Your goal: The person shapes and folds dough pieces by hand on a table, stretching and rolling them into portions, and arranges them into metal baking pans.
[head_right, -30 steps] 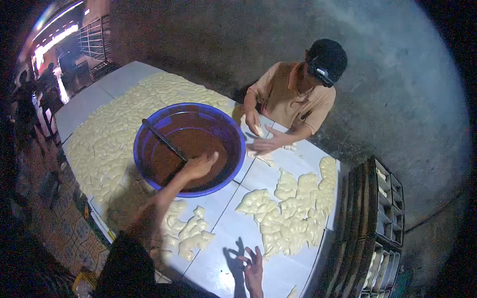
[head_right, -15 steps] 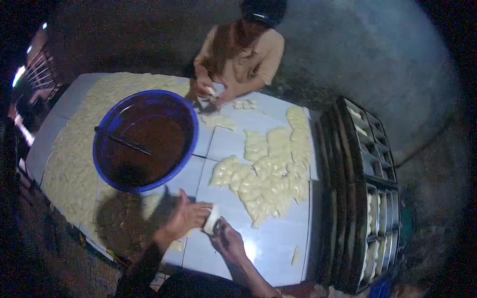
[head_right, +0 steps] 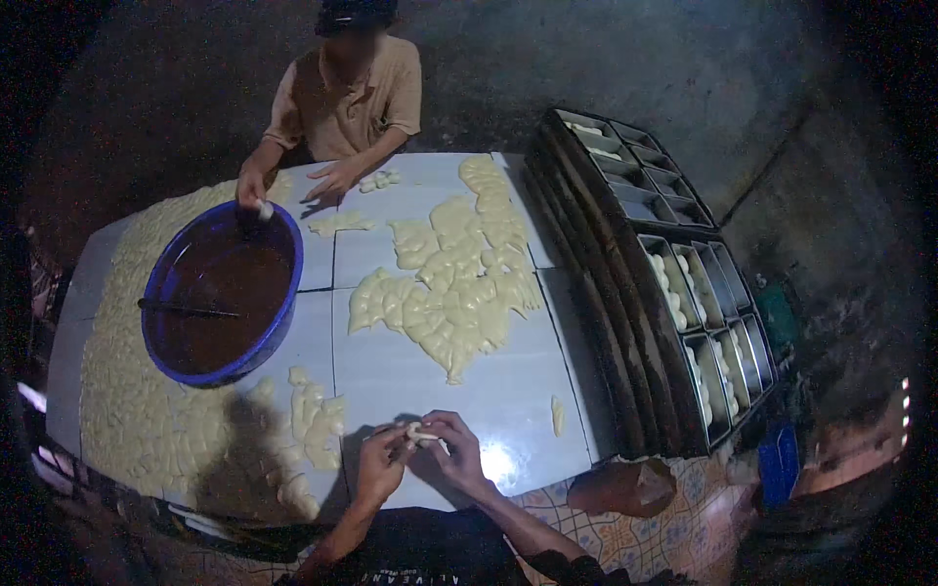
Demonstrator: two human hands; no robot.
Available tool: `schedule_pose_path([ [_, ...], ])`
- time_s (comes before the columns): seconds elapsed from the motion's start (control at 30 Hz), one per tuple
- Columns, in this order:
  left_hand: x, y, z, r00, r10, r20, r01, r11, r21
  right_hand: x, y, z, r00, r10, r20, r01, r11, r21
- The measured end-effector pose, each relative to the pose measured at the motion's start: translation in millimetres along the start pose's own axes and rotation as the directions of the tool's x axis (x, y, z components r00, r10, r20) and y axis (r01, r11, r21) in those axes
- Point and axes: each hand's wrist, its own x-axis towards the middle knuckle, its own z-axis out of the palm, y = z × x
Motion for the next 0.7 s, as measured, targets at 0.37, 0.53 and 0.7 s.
schedule_pose_path([
  [0.37,-19,-11,16,0.988,0.046,0.146,0.008,0.937,-0.349,-34,-17,-12,0.978,0.188,-0.087,-0.191,0.981,-0.026],
  [0.53,-20,-6,2,0.967,0.109,0.231,-0.054,0.971,-0.232,-41,0,1,0.976,0.152,-0.156,-0.169,0.981,-0.100],
  [0.7,-17,-17,-7,0.948,0.210,0.239,-0.091,0.898,-0.430,-36,-8,-22,0.714,0.502,0.488,-0.662,0.710,0.239],
])
